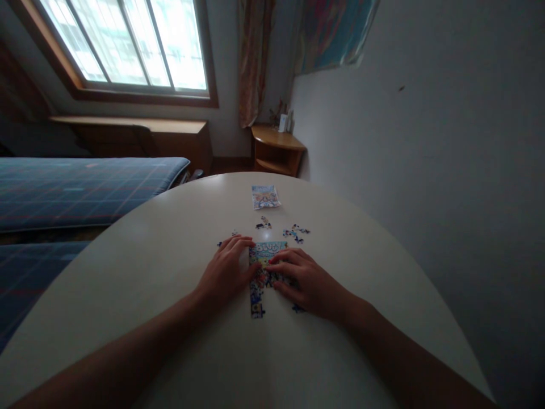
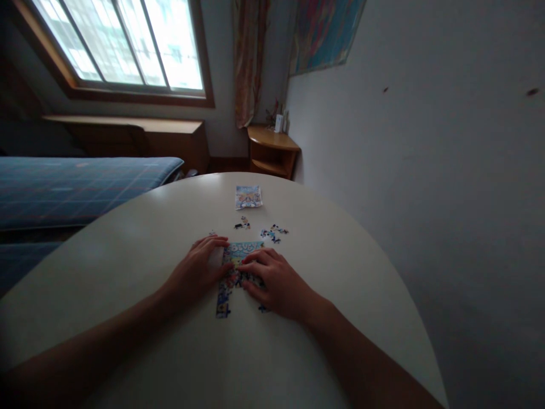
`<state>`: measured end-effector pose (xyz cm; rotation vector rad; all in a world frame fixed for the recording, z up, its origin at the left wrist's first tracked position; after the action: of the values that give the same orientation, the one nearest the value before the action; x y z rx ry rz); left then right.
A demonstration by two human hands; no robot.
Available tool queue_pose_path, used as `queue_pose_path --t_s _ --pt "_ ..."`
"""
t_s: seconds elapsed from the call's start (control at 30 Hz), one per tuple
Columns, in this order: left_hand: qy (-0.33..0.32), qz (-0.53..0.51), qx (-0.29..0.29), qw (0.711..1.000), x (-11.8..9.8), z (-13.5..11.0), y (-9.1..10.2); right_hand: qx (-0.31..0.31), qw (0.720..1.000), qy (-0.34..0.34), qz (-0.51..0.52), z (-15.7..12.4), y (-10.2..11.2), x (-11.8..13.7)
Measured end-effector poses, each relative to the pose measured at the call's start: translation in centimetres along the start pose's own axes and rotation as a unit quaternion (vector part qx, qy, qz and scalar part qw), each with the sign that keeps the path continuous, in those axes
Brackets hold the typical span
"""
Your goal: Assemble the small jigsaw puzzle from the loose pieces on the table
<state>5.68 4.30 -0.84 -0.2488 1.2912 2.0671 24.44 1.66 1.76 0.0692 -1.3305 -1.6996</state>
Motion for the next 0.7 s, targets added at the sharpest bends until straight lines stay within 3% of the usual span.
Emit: queue_pose_path --t_s 0.27,0.4,0.53,0.7 --pt "-0.014 -0.002 0.003 1.0 0.1 0.0 -0.1 0.001 1.0 0.002 0.011 0.0 -0.1 -0.2" --pt "-0.027 -0.025 0.006 0.999 0.0 -0.1 -0.2 -0.034 0.998 -0.039 0.026 0.2 0.3 -1.0" --pt "-0.055 -0.023 0.036 0.998 -0.4 -0.3 -0.3 -0.067 0.995 -0.077 0.012 0.2 0.6 -1.8" --pt "-0.067 -0.017 0.059 0.996 -0.7 -0.4 -0.3 -0.051 0.997 -0.062 -0.002 0.1 0.4 -1.8"
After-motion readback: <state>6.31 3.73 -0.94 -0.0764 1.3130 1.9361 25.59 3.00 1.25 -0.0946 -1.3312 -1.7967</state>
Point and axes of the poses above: each hand's wrist, its own z-axis towards the middle knuckle, its own y-axis out of the back of the hand, x = y × z, the point moved 4 cm from there along z, towards the middle knuckle, and after that the axes turned 8 degrees about -x, right-handed, at the moved point
